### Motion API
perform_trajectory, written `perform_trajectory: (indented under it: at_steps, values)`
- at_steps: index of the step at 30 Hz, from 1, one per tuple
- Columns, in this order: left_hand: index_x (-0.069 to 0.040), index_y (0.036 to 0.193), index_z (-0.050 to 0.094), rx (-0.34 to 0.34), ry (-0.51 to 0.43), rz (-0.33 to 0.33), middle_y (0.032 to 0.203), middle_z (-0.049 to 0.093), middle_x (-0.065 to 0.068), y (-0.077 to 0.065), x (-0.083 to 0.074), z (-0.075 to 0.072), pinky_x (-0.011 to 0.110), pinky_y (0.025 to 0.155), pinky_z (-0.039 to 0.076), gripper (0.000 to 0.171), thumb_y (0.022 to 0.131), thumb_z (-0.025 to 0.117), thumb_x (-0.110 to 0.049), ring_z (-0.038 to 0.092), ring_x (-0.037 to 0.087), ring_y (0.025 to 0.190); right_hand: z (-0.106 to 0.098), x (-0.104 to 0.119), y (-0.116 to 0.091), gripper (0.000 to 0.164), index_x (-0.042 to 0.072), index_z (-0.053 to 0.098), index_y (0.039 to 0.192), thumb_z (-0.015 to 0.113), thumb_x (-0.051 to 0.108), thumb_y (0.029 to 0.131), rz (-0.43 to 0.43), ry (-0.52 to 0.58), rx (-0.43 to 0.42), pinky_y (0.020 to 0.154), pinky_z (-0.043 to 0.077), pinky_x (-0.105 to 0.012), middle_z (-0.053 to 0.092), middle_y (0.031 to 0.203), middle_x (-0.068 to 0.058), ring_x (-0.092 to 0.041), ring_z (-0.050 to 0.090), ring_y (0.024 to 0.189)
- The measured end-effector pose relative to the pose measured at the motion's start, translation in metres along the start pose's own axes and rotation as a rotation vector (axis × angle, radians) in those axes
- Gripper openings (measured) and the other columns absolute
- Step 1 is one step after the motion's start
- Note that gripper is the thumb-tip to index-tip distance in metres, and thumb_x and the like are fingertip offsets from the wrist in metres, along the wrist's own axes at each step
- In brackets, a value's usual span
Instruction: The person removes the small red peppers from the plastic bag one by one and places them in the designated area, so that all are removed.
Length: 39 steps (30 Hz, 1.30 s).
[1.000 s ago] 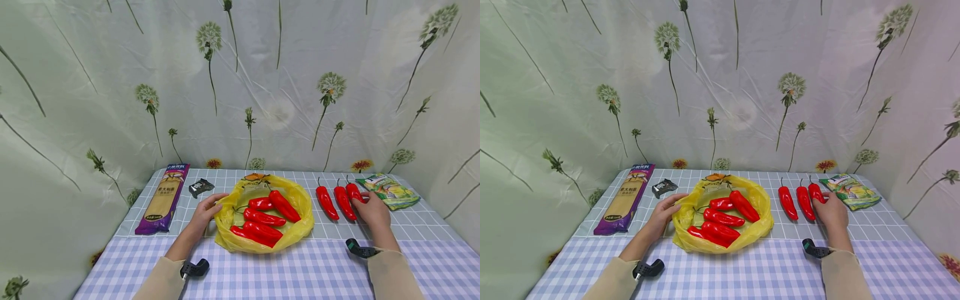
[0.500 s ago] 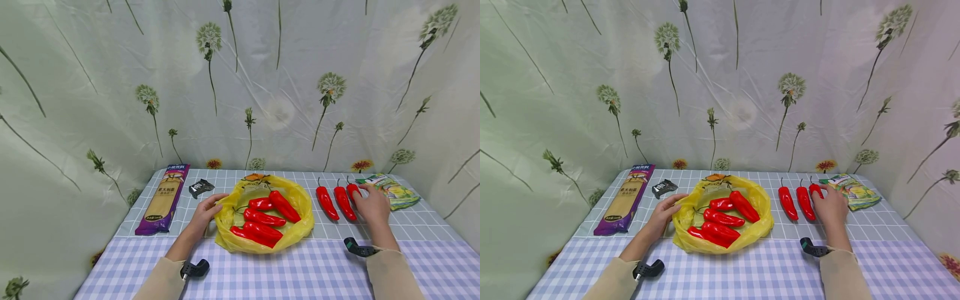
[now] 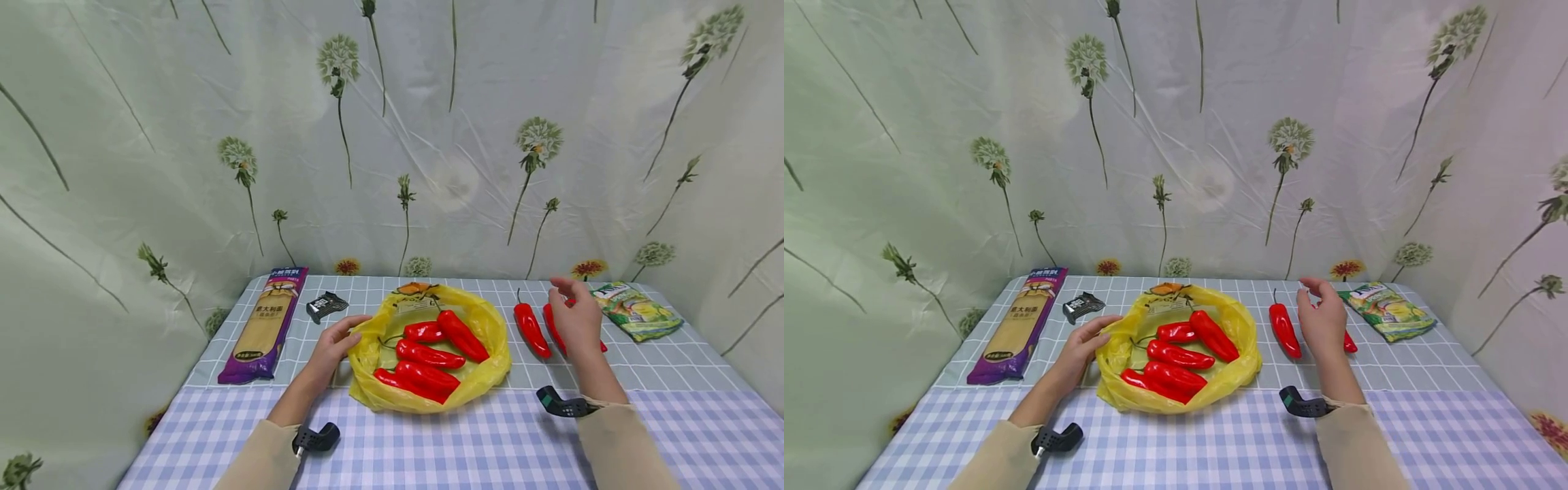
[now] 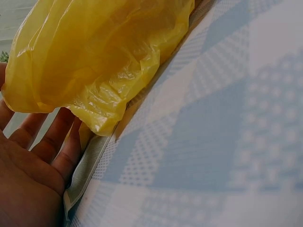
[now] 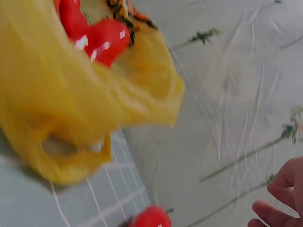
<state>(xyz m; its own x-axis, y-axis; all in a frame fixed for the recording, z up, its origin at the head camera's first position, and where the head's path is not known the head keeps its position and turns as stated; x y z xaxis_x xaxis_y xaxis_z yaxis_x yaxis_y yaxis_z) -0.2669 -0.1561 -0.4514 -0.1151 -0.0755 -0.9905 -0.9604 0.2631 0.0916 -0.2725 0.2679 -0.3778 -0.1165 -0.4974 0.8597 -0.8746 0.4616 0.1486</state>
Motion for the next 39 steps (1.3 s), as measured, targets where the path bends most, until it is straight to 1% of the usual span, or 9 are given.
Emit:
perform_trajectory:
  at_steps: [5,10,12,16,18,19,22,30,39]
  values:
    - [-0.007,0.141,0.053,-0.001,-0.004,-0.002,0.146,0.053,0.018,-0.001,-0.001,0.0,0.022,0.093,0.051,0.043,0.101,0.05,-0.023,0.062,0.012,0.114,0.011,0.013,-0.011,0.044,0.013,0.052,0.142,0.053,0.026,0.1,-0.08,-0.01,0.02,0.106,0.048,-0.052,0.053,0.146,-0.014,-0.034,0.048,0.132]
    - [-0.006,0.141,0.053,0.003,-0.002,0.005,0.146,0.053,0.018,-0.001,-0.001,0.0,0.021,0.093,0.051,0.043,0.101,0.05,-0.023,0.062,0.011,0.113,0.022,0.026,-0.026,0.041,0.01,0.056,0.137,0.06,0.019,0.097,-0.258,-0.038,0.029,0.104,0.049,-0.052,0.056,0.14,-0.015,-0.033,0.053,0.126]
    - [-0.006,0.141,0.053,0.004,-0.003,0.007,0.146,0.053,0.018,-0.001,0.0,0.0,0.021,0.093,0.051,0.043,0.101,0.05,-0.023,0.062,0.009,0.112,0.026,0.03,-0.031,0.038,0.009,0.057,0.134,0.061,0.017,0.097,-0.327,-0.048,0.043,0.102,0.052,-0.039,0.058,0.136,-0.014,-0.03,0.056,0.121]
    - [-0.006,0.141,0.053,0.004,-0.012,0.01,0.146,0.053,0.019,-0.001,0.0,0.0,0.02,0.092,0.051,0.044,0.101,0.05,-0.023,0.062,0.007,0.11,0.036,0.036,-0.041,0.037,0.01,0.058,0.132,0.063,0.016,0.096,-0.406,-0.049,0.098,0.097,0.055,-0.036,0.06,0.133,-0.013,-0.029,0.06,0.116]
    - [-0.005,0.141,0.052,0.004,-0.016,0.011,0.146,0.053,0.02,-0.001,0.0,0.001,0.02,0.092,0.051,0.044,0.101,0.05,-0.022,0.062,0.006,0.11,0.041,0.037,-0.044,0.037,0.009,0.058,0.132,0.064,0.015,0.095,-0.431,-0.038,0.139,0.097,0.055,-0.039,0.06,0.133,-0.013,-0.03,0.061,0.116]
    - [-0.005,0.141,0.052,0.004,-0.017,0.012,0.146,0.053,0.02,-0.001,0.0,0.0,0.02,0.092,0.052,0.044,0.101,0.05,-0.022,0.063,0.006,0.109,0.044,0.038,-0.047,0.037,0.009,0.057,0.132,0.064,0.014,0.095,-0.44,-0.037,0.16,0.097,0.054,-0.048,0.06,0.134,-0.014,-0.031,0.061,0.116]
    - [-0.005,0.141,0.052,0.004,-0.018,0.011,0.146,0.053,0.02,0.0,0.0,0.0,0.021,0.092,0.051,0.044,0.101,0.05,-0.022,0.062,0.006,0.11,0.052,0.041,-0.052,0.038,0.008,0.058,0.131,0.065,0.011,0.094,-0.463,-0.038,0.236,0.096,0.055,-0.05,0.06,0.133,-0.015,-0.033,0.061,0.115]
    - [-0.006,0.141,0.053,-0.001,-0.015,0.005,0.146,0.054,0.018,0.0,0.001,-0.001,0.021,0.093,0.051,0.043,0.101,0.05,-0.022,0.062,0.007,0.111,0.07,0.046,-0.069,0.045,0.01,0.057,0.133,0.07,0.012,0.091,-0.503,-0.046,0.474,0.092,0.057,-0.049,0.059,0.135,-0.017,-0.035,0.062,0.115]
    - [-0.007,0.141,0.053,0.001,-0.006,-0.008,0.146,0.054,0.017,0.001,0.001,-0.001,0.022,0.093,0.052,0.043,0.101,0.05,-0.024,0.062,0.015,0.116,0.085,0.047,-0.083,0.045,0.01,0.061,0.13,0.075,0.011,0.087,-0.616,-0.059,0.646,0.085,0.06,-0.039,0.066,0.123,-0.012,-0.027,0.064,0.108]
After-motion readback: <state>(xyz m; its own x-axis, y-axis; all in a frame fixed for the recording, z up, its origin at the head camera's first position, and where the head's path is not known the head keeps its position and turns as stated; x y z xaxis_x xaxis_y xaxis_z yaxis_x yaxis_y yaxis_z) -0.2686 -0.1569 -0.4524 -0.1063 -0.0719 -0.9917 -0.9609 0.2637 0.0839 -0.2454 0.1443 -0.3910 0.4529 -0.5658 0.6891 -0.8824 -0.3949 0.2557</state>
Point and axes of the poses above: each hand's wrist, its own y-axis towards the middle knuckle, its own z-axis out of the palm, x = y × z, the point moved 2 cm from there along y, towards the middle knuckle
